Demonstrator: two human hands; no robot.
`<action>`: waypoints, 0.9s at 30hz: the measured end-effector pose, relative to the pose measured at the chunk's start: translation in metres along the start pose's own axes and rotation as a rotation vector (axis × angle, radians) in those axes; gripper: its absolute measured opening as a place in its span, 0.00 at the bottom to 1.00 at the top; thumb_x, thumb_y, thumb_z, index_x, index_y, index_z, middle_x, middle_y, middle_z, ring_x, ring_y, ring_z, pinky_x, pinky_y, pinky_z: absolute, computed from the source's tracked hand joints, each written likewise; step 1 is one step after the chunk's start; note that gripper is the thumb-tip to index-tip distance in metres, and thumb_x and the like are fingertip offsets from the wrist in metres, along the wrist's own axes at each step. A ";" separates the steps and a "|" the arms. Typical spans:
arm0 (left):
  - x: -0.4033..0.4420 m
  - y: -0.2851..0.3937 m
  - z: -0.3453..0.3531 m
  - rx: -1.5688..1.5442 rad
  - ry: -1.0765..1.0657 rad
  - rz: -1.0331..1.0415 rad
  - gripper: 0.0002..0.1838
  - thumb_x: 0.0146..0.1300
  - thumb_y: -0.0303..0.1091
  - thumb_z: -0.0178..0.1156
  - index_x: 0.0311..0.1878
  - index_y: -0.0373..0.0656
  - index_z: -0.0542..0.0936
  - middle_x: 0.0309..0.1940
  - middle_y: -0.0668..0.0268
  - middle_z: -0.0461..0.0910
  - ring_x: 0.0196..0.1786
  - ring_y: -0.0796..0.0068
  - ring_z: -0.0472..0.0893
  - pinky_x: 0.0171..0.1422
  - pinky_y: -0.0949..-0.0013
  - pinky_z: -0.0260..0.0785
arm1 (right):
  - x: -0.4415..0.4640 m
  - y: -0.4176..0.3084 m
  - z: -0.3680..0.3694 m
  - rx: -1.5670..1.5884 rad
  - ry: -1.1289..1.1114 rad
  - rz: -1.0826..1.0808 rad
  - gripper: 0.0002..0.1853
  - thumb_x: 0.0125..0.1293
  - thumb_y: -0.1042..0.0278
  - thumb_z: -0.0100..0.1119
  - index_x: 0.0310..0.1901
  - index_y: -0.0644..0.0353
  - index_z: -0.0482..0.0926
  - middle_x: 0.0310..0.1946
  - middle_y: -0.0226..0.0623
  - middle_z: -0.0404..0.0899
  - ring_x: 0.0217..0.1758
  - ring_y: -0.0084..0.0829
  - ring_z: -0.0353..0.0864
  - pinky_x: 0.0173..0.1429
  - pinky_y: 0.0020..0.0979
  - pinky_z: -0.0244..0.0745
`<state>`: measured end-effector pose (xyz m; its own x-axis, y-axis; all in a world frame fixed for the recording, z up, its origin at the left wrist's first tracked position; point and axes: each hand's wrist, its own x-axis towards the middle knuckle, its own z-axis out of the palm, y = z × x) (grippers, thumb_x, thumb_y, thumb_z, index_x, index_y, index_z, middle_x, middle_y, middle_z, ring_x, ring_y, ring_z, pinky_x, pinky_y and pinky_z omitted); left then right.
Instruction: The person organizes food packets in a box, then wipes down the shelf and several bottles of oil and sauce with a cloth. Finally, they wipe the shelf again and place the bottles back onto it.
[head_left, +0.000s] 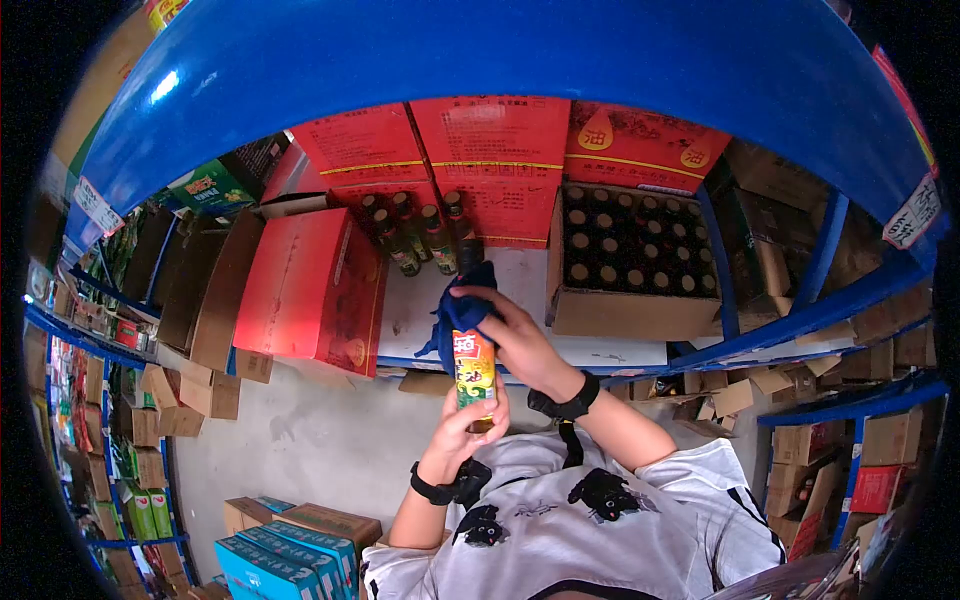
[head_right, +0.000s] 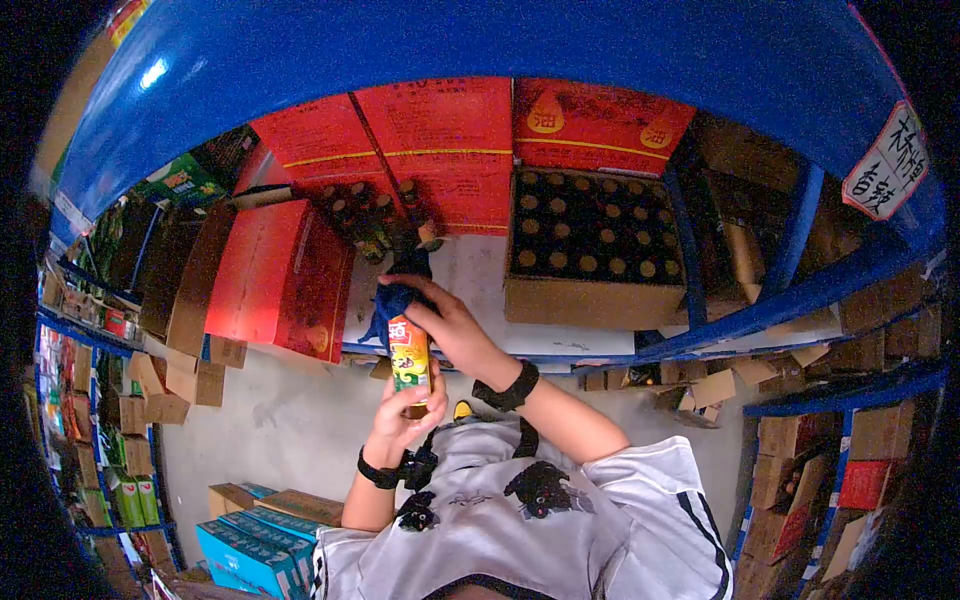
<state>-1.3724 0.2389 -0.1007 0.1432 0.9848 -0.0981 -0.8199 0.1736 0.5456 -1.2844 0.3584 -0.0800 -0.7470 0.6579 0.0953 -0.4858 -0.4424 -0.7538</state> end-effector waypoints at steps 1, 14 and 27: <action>0.000 0.002 -0.003 0.034 0.024 -0.001 0.14 0.58 0.27 0.53 0.46 0.36 0.65 0.22 0.61 0.69 0.15 0.76 0.67 0.14 0.79 0.50 | -0.001 0.004 0.001 -0.151 0.005 -0.030 0.20 0.64 0.74 0.46 0.58 0.59 0.67 0.56 0.34 0.69 0.54 0.24 0.70 0.60 0.28 0.65; 0.003 0.001 0.009 1.532 0.547 0.224 0.27 0.52 0.37 0.61 0.53 0.36 0.65 0.38 0.48 0.78 0.43 0.50 0.79 0.45 0.59 0.71 | -0.025 0.037 -0.010 -0.574 0.053 -0.179 0.17 0.56 0.78 0.52 0.48 0.59 0.77 0.46 0.37 0.76 0.53 0.31 0.72 0.61 0.30 0.63; 0.037 0.023 -0.035 0.520 0.575 0.297 0.11 0.64 0.38 0.53 0.41 0.40 0.73 0.32 0.72 0.72 0.36 0.83 0.69 0.42 0.77 0.60 | -0.042 0.040 -0.035 0.104 -0.062 0.376 0.20 0.54 0.80 0.43 0.50 0.65 0.73 0.49 0.38 0.75 0.51 0.27 0.75 0.58 0.28 0.68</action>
<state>-1.4052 0.2793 -0.1209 -0.4604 0.8593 -0.2229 -0.3979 0.0247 0.9171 -1.2567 0.3344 -0.1364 -0.9059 0.4019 -0.1337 -0.2142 -0.7070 -0.6740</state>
